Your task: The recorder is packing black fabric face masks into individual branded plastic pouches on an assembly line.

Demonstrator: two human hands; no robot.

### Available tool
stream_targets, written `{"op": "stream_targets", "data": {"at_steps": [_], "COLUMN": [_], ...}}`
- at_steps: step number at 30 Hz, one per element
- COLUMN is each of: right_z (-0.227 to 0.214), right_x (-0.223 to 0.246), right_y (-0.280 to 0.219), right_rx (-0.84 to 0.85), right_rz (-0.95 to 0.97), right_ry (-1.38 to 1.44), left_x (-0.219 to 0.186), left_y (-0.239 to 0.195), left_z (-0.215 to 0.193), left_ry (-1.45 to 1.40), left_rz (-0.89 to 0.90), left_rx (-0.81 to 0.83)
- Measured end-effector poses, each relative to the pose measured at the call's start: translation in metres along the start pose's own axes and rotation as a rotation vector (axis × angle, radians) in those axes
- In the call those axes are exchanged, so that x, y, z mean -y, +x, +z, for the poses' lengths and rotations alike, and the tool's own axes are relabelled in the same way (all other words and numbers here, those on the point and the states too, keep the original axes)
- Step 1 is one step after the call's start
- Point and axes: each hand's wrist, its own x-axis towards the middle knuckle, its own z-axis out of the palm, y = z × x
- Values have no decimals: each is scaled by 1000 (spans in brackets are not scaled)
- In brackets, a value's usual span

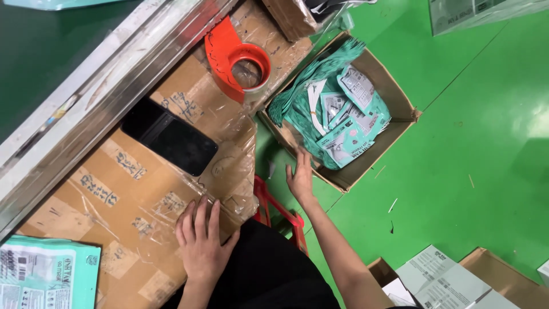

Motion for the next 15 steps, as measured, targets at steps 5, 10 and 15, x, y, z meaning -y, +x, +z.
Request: {"op": "stream_targets", "data": {"at_steps": [5, 10, 15], "right_z": [-12, 7, 1], "right_x": [32, 43, 41], "right_y": [-44, -98, -100], "right_rx": [240, 376, 594], "right_rz": [26, -45, -166], "right_ry": [203, 210, 202], "left_x": [-4, -1, 17], "left_y": [-2, -35, -82], "left_z": [-21, -45, -73], "left_ry": [-119, -265, -322], "left_rz": [3, -23, -156], "left_rx": [43, 32, -109]}}
